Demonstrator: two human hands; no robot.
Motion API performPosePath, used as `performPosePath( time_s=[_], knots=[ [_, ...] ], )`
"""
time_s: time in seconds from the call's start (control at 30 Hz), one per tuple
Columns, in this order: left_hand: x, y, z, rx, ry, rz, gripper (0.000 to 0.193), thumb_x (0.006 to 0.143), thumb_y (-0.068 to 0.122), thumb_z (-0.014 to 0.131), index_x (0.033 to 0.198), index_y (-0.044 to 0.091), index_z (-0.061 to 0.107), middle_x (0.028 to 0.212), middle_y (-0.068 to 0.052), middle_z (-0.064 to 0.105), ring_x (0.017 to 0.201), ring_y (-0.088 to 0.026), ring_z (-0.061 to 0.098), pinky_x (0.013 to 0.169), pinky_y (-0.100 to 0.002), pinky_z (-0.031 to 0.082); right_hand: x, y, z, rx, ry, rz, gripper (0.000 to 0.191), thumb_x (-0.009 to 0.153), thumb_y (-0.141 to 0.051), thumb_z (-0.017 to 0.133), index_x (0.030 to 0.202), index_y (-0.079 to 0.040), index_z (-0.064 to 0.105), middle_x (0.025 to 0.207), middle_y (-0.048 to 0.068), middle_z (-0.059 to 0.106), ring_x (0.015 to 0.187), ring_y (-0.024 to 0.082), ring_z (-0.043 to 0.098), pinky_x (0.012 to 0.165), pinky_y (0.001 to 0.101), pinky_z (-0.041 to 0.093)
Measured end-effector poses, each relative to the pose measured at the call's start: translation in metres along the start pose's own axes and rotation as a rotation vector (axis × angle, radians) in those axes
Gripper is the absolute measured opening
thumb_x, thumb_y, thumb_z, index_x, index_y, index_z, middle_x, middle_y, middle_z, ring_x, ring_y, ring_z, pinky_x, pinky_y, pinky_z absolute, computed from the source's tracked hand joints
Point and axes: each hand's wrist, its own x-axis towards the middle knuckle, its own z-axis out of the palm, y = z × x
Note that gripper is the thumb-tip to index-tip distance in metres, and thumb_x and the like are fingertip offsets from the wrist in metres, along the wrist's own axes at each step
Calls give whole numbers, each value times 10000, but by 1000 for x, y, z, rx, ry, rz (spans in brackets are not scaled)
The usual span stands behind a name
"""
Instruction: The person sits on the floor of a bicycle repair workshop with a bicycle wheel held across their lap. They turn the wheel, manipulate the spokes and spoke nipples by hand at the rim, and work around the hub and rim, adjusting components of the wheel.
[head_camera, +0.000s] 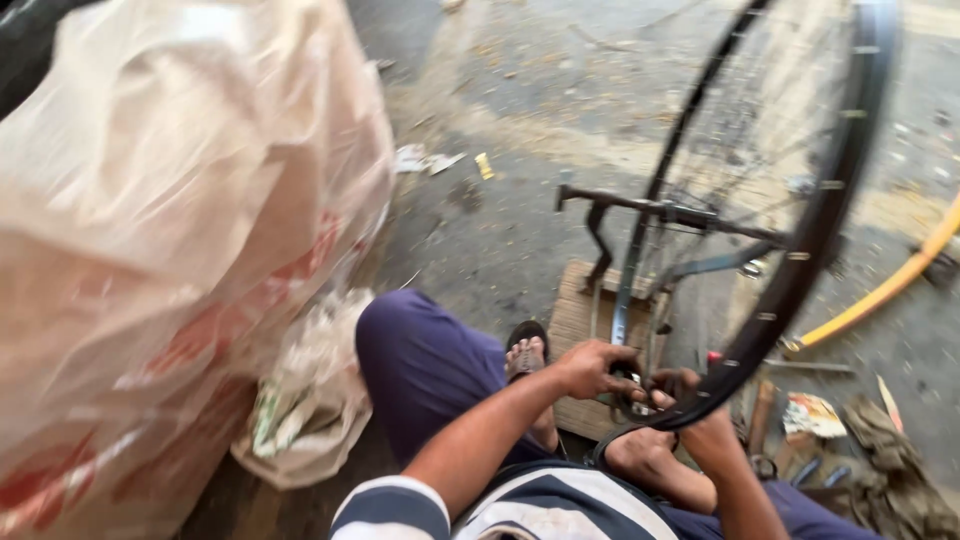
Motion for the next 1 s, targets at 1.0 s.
performPosePath(
  time_s=[1.0],
  knots=[
    [-66,129,-27,156,517,621,319,909,222,812,1122,46,652,989,-105,687,904,-308,658,865,-432,497,6,5,-10,-162,373,-71,314,906,-116,675,1208,-33,697,1087,91,747,1021,159,659,906,341,539]
  ],
)
